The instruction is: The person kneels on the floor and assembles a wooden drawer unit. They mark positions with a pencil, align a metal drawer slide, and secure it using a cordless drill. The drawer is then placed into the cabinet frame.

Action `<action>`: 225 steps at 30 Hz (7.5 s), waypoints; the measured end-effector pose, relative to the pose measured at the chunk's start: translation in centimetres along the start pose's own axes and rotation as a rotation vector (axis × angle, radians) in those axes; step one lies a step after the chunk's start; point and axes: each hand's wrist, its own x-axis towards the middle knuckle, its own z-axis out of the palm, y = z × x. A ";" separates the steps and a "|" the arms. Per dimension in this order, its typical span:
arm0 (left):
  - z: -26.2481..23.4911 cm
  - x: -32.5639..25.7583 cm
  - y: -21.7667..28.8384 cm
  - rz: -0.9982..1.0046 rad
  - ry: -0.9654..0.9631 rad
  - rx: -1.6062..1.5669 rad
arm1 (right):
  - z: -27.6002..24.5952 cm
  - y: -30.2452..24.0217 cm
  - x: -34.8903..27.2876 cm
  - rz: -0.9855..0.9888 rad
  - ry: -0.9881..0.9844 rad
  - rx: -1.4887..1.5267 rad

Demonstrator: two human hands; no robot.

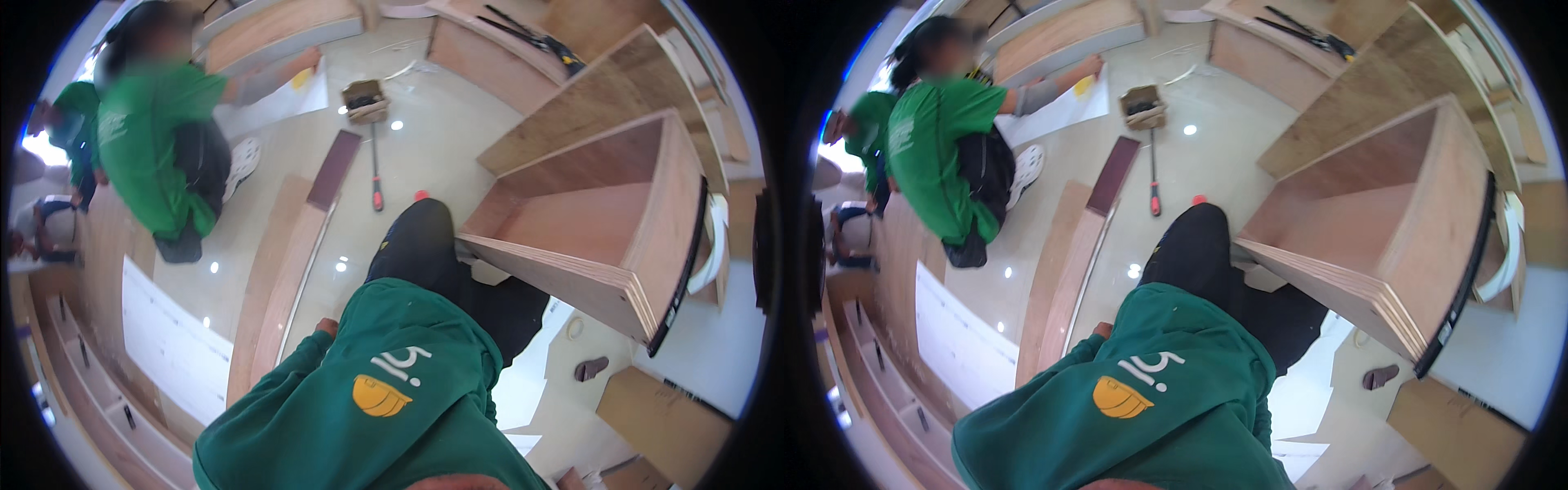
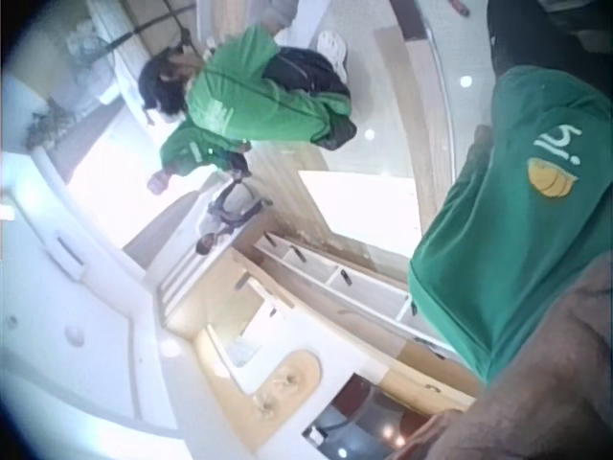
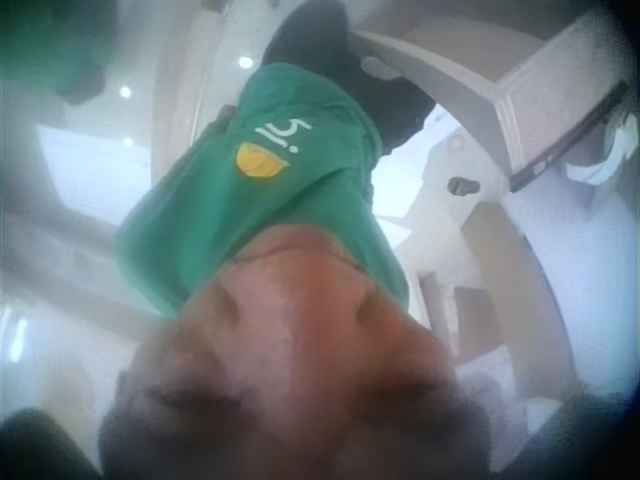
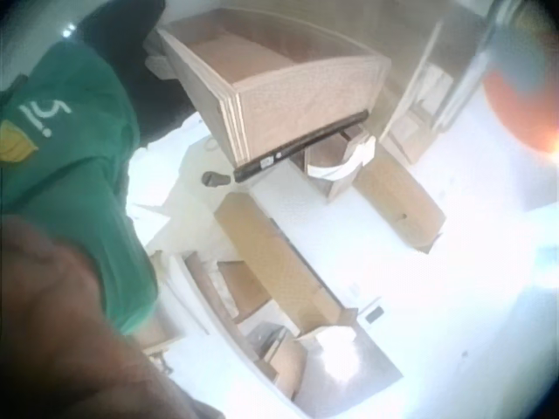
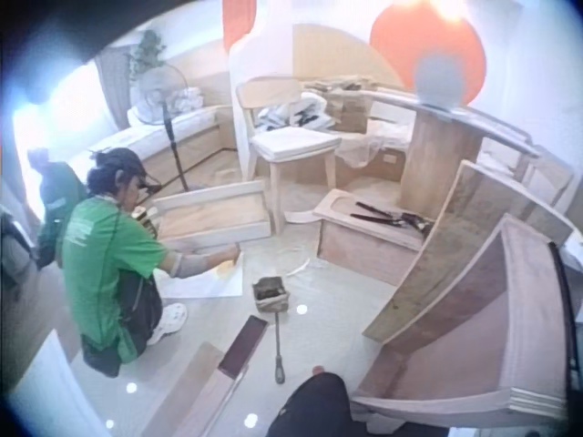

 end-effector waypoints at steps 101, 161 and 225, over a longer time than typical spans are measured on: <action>-13.2 -0.9 35.3 0.942 0.593 -0.224 | -6.1 -42.6 -12.8 -0.797 0.485 0.823; -40.6 21.3 105.6 1.137 0.662 0.710 | -31.7 -66.0 -22.4 -0.627 0.522 -0.262; -30.2 -29.0 74.6 1.883 -0.029 -0.095 | -56.3 -61.2 -28.8 -0.985 0.292 -0.390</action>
